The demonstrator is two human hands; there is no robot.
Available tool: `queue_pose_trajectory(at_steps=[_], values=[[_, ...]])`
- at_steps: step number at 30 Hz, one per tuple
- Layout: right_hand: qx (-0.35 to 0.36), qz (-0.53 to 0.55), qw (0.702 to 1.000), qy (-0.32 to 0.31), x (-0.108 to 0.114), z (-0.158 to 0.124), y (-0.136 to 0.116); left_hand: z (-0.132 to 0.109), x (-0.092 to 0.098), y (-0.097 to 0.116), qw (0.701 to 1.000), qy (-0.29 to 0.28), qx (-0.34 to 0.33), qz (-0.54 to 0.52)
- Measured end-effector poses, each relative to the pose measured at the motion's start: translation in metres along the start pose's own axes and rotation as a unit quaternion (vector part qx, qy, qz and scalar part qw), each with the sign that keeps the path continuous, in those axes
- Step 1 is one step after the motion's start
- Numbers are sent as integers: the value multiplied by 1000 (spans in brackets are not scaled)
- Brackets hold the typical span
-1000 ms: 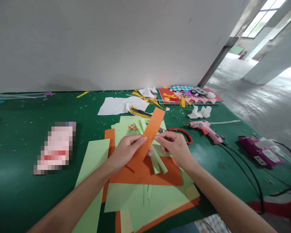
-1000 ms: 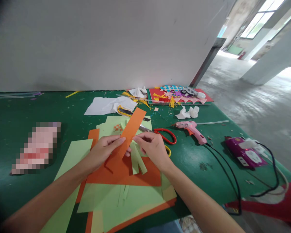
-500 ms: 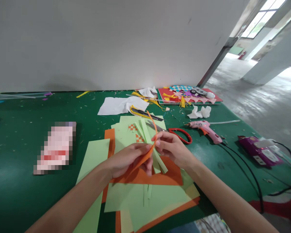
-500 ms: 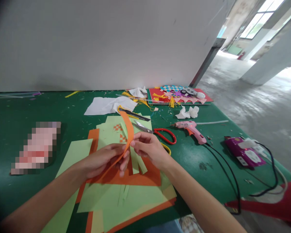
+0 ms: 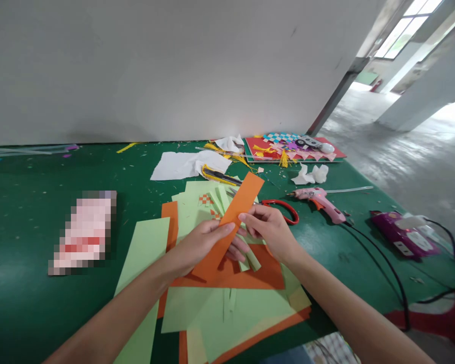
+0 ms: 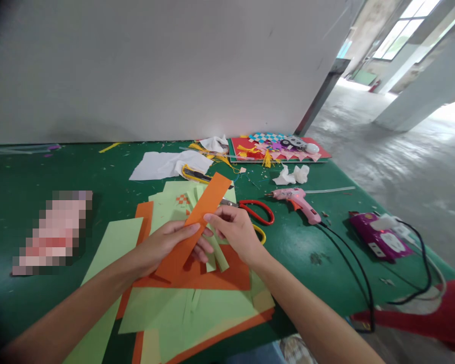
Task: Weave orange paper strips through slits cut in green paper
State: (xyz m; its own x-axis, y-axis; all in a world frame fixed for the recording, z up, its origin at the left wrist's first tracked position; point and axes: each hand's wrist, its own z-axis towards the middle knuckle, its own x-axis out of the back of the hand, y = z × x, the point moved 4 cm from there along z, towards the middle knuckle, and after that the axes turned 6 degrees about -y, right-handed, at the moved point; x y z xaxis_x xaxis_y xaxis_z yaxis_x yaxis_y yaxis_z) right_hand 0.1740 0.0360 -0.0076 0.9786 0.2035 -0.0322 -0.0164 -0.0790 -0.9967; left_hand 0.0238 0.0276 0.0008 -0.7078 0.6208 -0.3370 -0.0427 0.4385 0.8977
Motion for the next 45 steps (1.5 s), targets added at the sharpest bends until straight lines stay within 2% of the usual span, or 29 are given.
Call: queue_pose_trajectory(at_steps=[7, 14, 21, 30, 36, 45], values=[[25, -34, 999, 30, 4, 1, -5, 0, 3, -3, 999, 15, 24, 25], [51, -18, 994, 97, 17, 0, -18, -3, 2, -3, 998, -23, 36, 51], [75, 25, 986, 149, 30, 1, -19, -2, 1, -3, 996, -30, 47, 73], [90, 37, 984, 150, 30, 0, -20, 0, 2, -2, 994, -32, 49, 91], [52, 26, 995, 84, 23, 2, -14, -3, -1, -6, 990, -61, 75, 103], [34, 20, 993, 108, 25, 2, -10, -5, -2, -5, 986, -77, 83, 122]])
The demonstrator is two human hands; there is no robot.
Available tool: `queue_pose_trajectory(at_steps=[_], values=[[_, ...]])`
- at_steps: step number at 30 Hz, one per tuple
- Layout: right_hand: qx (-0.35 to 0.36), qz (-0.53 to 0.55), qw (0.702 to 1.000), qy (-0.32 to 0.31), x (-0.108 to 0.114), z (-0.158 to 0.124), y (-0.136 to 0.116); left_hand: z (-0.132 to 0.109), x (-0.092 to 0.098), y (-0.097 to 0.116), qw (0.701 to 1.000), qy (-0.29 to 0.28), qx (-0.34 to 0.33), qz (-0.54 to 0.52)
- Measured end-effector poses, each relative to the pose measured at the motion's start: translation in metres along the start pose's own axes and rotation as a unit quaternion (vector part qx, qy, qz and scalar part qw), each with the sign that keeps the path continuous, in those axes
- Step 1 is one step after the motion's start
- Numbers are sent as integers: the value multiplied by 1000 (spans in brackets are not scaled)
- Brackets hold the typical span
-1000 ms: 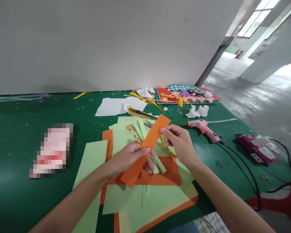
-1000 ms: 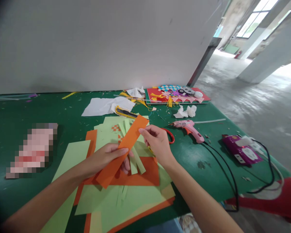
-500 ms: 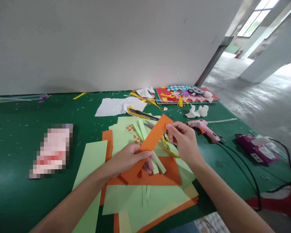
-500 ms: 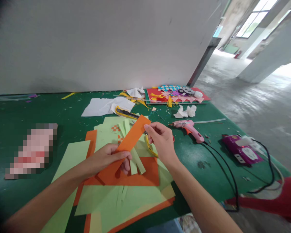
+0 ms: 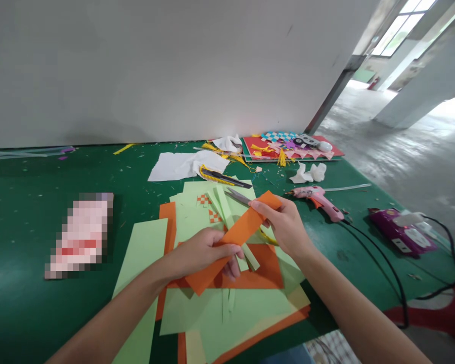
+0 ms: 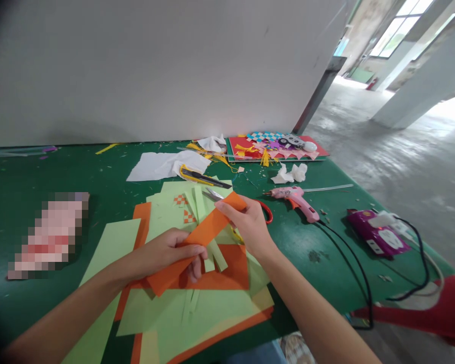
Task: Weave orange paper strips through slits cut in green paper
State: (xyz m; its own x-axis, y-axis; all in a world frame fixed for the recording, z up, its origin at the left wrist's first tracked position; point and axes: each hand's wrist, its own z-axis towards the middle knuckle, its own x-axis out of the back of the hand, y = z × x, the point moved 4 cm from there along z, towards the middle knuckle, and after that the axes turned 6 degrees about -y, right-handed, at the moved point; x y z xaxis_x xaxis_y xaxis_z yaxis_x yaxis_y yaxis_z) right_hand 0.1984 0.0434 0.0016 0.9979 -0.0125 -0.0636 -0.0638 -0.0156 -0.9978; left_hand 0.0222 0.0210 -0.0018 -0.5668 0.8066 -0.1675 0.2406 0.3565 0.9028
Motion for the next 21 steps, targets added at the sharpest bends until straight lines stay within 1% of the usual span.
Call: queue_pose_trajectory(at_steps=[8, 13, 15, 18, 21], values=[[13, 41, 999, 13, 6, 2, -6, 0, -1, -1, 1000, -4, 12, -7], [12, 44, 999, 20, 6, 2, -7, 1, -2, -1, 1000, -8, 9, -2], [14, 37, 999, 19, 6, 2, -6, 0, -3, 2, 1000, 6, -9, 8], [14, 29, 999, 10, 5, 3, -4, 0, -2, 8, 997, 45, -54, 17], [13, 30, 999, 0, 4, 3, -2, -1, -2, 9, 996, 59, -61, -2]])
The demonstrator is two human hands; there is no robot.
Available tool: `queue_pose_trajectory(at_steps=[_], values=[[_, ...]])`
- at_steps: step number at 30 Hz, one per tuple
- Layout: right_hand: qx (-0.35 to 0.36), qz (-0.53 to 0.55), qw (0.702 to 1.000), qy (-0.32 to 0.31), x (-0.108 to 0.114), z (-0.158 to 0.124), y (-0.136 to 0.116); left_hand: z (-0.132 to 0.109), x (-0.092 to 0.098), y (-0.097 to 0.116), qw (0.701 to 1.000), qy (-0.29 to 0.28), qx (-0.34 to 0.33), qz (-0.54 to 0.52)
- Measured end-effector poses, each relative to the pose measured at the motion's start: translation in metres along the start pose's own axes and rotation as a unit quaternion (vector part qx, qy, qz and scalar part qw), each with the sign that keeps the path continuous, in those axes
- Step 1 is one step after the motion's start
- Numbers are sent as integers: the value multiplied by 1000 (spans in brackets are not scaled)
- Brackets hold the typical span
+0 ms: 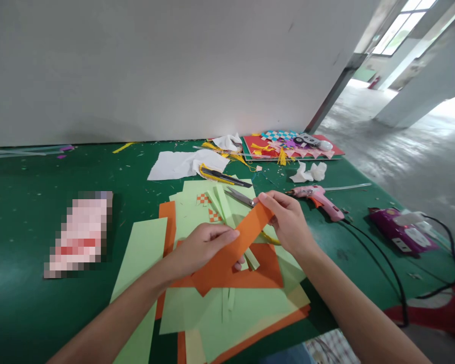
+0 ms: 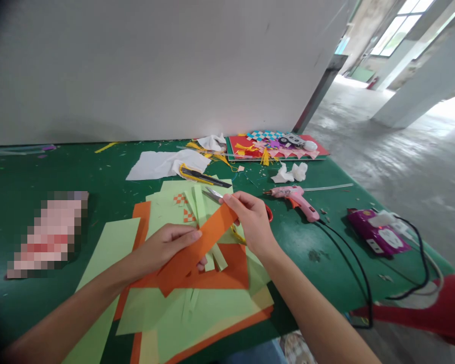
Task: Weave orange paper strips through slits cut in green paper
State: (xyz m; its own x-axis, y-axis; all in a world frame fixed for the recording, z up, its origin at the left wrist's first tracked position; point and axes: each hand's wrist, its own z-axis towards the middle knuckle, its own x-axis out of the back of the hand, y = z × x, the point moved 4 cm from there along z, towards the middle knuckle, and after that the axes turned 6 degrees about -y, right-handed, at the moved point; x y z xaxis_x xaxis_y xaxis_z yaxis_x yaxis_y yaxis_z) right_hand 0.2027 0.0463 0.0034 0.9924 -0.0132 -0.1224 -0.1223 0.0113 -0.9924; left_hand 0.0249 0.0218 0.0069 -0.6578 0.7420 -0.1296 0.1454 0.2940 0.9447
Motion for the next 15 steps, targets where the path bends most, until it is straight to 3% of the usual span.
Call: queue_pose_trajectory(at_steps=[11, 13, 15], values=[[-22, 55, 998, 24, 1, -1, -2, -2, 1, 0, 999, -8, 17, -41], [-50, 94, 994, -20, -3, -2, -1, -1, 3, 0, 998, 5, 9, -66], [-83, 112, 985, -106, -11, -4, 0, 0, 5, 0, 996, 21, -5, -90]])
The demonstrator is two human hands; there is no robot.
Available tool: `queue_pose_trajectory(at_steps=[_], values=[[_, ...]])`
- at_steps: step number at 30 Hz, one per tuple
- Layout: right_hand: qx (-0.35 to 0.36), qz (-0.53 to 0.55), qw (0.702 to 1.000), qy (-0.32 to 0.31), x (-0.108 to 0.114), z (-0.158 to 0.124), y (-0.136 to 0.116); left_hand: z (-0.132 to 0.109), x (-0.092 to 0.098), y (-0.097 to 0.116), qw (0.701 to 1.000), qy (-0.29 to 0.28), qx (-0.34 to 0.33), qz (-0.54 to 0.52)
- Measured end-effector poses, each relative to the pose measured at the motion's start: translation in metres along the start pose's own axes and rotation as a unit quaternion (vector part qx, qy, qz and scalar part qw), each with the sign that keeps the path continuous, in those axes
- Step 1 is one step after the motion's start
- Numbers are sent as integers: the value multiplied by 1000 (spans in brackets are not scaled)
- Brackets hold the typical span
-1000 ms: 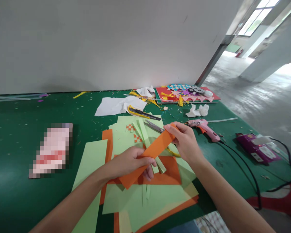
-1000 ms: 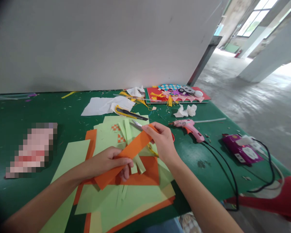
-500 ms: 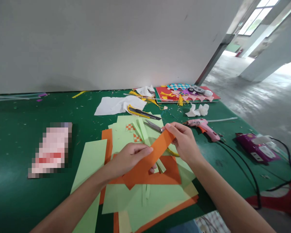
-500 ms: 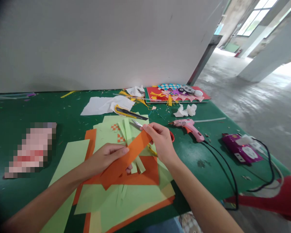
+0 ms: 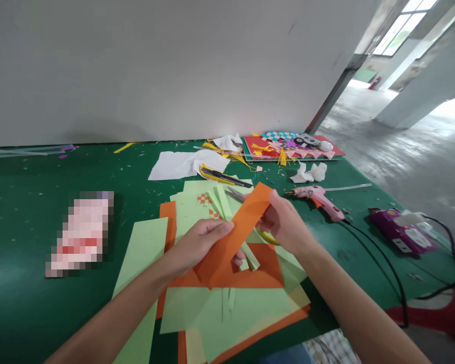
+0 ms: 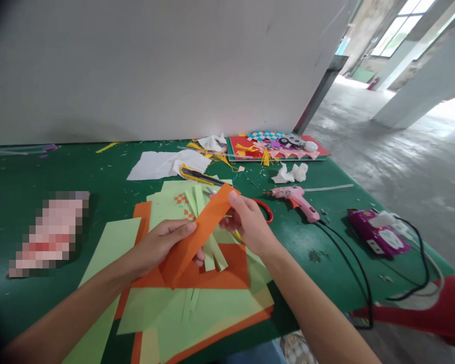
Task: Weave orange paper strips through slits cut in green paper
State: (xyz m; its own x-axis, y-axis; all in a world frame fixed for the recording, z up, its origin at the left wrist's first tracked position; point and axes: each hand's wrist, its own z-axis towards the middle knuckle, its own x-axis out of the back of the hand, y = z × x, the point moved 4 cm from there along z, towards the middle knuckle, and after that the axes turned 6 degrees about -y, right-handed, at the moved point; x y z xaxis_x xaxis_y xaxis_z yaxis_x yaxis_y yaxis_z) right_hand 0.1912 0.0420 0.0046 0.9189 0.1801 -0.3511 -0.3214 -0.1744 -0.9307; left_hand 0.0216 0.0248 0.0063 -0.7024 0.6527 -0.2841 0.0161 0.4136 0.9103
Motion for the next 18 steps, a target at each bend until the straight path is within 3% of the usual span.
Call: queue_pose_trajectory(at_steps=[3, 6, 12, 18], values=[[-37, -22, 990, -133, -12, -3, 6, 1, 2, -2, 999, -1, -1, -49], [-33, -29, 981, -187, -17, -5, 10, 1, 2, -6, 996, -30, 14, -82], [-46, -17, 982, -184, -17, -6, 10, 0, 2, -7, 994, -61, 34, -85], [-37, -47, 988, -145, -16, -3, 13, 2, 1, -5, 998, -34, 21, -48]])
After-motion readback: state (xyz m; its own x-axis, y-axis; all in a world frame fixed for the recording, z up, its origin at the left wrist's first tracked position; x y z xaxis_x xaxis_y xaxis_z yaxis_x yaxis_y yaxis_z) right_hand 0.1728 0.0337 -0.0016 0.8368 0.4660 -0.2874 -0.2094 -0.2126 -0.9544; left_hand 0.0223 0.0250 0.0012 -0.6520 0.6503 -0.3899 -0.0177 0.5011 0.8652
